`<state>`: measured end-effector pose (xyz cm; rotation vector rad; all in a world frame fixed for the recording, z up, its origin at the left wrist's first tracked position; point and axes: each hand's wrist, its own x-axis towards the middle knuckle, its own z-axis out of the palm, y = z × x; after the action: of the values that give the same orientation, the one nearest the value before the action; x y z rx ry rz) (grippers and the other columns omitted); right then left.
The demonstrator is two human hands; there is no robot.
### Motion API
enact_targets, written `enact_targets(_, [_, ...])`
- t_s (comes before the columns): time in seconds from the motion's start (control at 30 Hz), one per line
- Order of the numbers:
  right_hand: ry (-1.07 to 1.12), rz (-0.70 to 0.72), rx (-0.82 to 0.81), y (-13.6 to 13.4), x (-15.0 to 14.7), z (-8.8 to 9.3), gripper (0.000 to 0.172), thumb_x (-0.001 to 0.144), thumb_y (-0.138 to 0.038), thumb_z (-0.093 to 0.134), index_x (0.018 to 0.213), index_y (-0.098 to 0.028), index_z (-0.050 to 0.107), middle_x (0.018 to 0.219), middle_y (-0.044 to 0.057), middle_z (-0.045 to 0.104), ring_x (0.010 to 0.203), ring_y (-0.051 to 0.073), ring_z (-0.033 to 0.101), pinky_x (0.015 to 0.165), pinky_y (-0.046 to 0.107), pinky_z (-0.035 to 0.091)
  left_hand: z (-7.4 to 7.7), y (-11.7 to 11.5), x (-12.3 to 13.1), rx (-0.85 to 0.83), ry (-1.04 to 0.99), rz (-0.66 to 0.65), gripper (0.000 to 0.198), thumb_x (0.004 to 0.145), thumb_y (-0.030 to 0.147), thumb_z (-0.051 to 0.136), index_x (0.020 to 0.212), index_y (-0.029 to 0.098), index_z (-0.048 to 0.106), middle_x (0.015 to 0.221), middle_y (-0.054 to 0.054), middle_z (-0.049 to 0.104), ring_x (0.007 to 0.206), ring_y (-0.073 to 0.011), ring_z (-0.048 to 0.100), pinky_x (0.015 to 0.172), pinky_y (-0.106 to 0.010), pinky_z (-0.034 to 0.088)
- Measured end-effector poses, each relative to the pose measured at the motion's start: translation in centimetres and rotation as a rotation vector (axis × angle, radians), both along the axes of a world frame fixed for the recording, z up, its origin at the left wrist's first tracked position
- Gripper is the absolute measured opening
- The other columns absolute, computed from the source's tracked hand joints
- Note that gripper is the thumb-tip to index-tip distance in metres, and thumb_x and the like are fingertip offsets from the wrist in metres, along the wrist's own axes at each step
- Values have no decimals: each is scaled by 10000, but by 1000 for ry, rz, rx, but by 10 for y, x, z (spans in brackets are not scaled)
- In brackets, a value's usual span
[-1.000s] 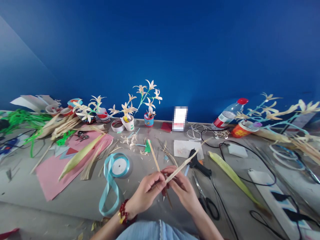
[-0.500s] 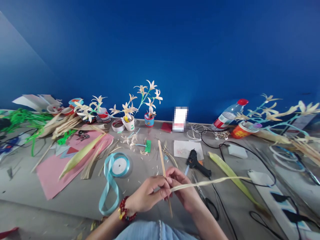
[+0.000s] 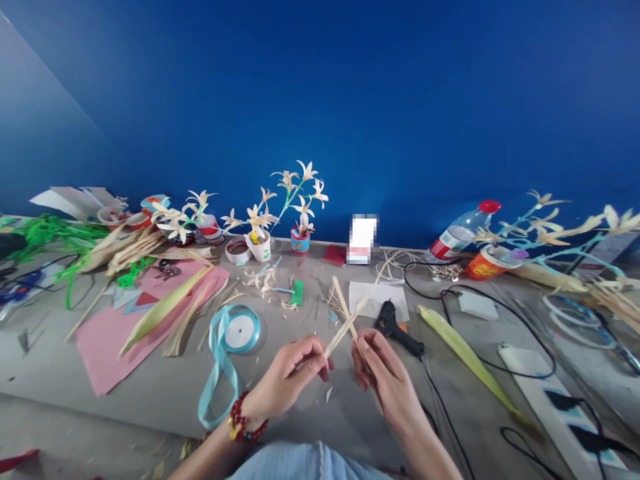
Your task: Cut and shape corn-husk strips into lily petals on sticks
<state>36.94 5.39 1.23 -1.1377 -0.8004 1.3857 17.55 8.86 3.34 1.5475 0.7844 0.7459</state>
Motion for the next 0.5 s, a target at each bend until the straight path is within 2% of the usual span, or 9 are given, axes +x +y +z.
enact_targets(0.2, [-77, 132, 11, -14, -11, -1, 324, 882, -518, 647, 944, -203, 601, 629, -54, 499, 472, 91, 409, 439, 208, 367, -4, -1, 9, -41, 20, 2, 282, 972, 353, 469, 812, 157, 593, 782, -40, 620, 723, -152, 592, 698, -243, 453])
enact_targets(0.37, [-149, 212, -14, -17, -11, 5, 370, 896, -568, 600, 913, -199, 614, 624, -49, 506, 442, 70, 358, 392, 183, 287, -9, -1, 9, -28, 42, 14, 267, 964, 337, 478, 796, 161, 590, 752, -30, 624, 700, -143, 572, 683, -233, 439])
enact_targets(0.5, [-219, 221, -2, -14, -12, 6, 414, 895, -598, 583, 819, -193, 621, 558, -59, 446, 419, 73, 319, 361, 192, 236, -9, -1, 9, -27, 55, -2, 252, 947, 303, 500, 762, 159, 592, 727, -18, 610, 665, -128, 552, 647, -215, 425])
